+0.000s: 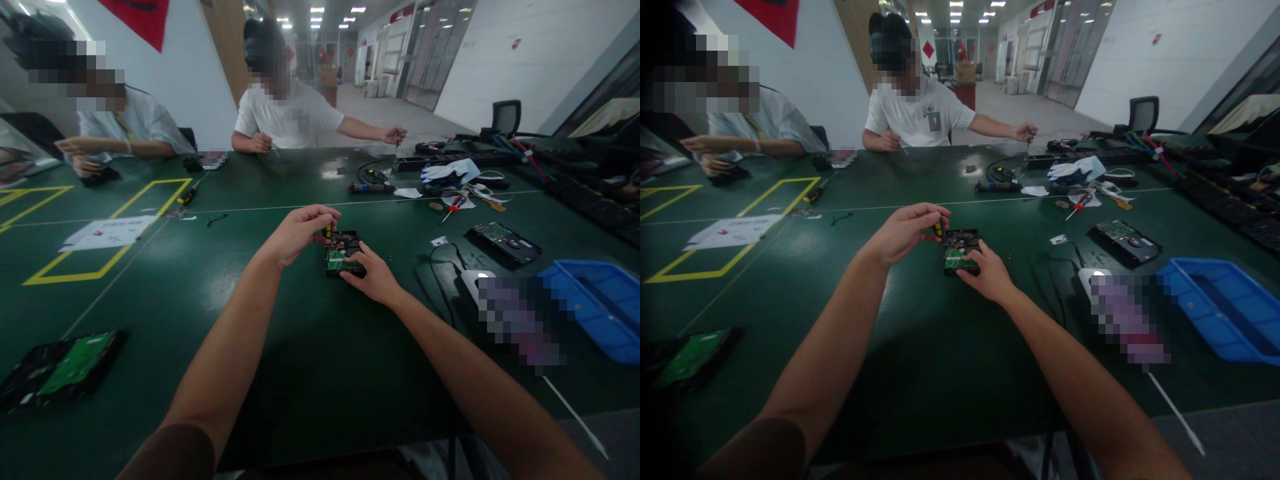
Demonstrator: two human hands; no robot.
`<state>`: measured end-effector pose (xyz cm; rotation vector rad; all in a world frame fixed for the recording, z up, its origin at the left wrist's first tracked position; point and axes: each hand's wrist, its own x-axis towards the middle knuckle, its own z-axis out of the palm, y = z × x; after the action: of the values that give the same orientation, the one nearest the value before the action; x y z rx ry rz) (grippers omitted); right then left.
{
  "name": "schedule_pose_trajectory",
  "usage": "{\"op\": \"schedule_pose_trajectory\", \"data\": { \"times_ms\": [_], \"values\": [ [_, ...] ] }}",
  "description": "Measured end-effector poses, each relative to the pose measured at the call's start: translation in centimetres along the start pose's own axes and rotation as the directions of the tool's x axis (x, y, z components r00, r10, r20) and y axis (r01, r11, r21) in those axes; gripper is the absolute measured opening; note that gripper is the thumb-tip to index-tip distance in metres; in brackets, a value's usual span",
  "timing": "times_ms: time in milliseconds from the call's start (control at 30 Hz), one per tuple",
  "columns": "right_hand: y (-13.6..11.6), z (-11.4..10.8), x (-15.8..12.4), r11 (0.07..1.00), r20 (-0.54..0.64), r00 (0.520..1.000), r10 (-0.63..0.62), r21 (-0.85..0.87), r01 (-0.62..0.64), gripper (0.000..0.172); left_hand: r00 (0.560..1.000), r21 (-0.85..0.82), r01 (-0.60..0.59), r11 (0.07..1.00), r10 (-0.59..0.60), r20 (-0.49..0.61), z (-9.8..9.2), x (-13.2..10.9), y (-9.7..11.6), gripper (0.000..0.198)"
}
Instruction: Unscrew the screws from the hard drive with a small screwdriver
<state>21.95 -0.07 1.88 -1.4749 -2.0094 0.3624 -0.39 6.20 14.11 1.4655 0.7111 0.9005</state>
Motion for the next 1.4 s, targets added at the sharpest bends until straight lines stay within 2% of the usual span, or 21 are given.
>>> {"op": "schedule_pose_trajectory", "data": {
  "times_ms": [1067,1400],
  "values": [
    [0.06,-0.13,0.03,1.000,0.010,1.000,-0.015,-0.006,0.015,0.034,1.000,-0.008,-0.006,1.000,0.006,0.014,-0.12,0.10,-0.18,0.025],
    [0.20,0.02,0.11,1.000,0.001,1.000,-0.016,-0.006,0.016,0.035,1.000,-0.009,0.014,1.000,-0.014,-0.014,0.23,-0.02,0.15,0.023]
  ]
}}
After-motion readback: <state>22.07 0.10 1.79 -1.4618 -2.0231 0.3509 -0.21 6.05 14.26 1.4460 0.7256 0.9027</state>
